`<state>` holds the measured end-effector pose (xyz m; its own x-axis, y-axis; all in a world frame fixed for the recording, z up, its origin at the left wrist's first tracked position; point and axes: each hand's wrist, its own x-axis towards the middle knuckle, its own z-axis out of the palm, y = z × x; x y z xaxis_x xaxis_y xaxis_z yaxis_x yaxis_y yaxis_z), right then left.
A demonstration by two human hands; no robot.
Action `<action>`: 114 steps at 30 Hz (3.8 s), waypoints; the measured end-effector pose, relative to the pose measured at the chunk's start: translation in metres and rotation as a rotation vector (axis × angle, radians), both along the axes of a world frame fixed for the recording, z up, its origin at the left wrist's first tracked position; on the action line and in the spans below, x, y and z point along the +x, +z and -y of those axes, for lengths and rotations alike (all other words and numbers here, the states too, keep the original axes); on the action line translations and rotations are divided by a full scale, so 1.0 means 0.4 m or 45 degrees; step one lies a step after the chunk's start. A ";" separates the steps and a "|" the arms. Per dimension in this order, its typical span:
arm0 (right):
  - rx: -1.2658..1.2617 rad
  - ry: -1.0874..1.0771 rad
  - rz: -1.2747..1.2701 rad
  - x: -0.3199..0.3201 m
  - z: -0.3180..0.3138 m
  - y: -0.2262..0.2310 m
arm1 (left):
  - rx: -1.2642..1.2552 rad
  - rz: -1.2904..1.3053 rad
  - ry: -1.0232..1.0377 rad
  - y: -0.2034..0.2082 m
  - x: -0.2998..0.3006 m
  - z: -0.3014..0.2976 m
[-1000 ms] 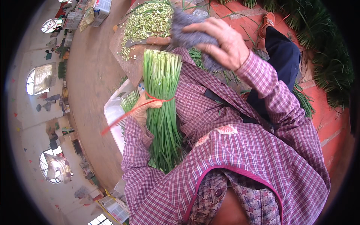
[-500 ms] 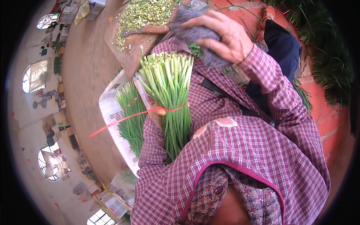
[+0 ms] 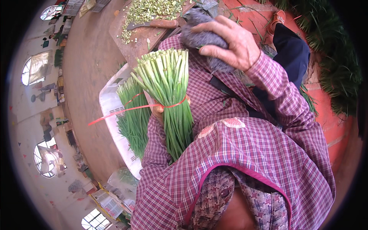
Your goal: The person bundles scallions by hand, ties them with red ties, and trims the ends using a knife on a cutting board.
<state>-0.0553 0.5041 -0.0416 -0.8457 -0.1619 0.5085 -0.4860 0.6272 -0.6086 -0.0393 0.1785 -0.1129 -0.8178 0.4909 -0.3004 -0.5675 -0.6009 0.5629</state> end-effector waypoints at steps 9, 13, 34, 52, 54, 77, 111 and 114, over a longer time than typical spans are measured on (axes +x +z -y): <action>0.188 -0.013 0.239 -0.030 0.000 -0.150 | -0.453 0.030 0.130 0.180 0.035 0.055; -0.018 0.630 0.316 0.049 0.106 -0.006 | -0.669 -0.375 0.299 0.237 -0.042 0.118; 0.852 0.366 0.103 0.228 0.153 0.039 | -0.443 -0.710 1.037 0.512 -0.190 0.248; 0.025 0.028 -0.349 -0.089 0.283 0.184 | -0.315 -0.562 1.110 0.439 -0.142 -0.040; 0.000 -0.015 -0.361 -0.092 0.277 0.183 | -0.324 -0.556 1.069 0.440 -0.137 -0.055; -1.930 0.899 0.195 0.041 0.108 0.152 | -0.431 -0.767 0.877 0.339 -0.217 -0.237; -0.126 0.922 1.024 0.089 -0.011 0.259 | -0.100 -0.544 0.897 0.251 -0.242 -0.226; -0.027 0.737 0.893 0.068 0.087 0.068 | -0.001 -0.669 0.826 0.257 -0.253 -0.224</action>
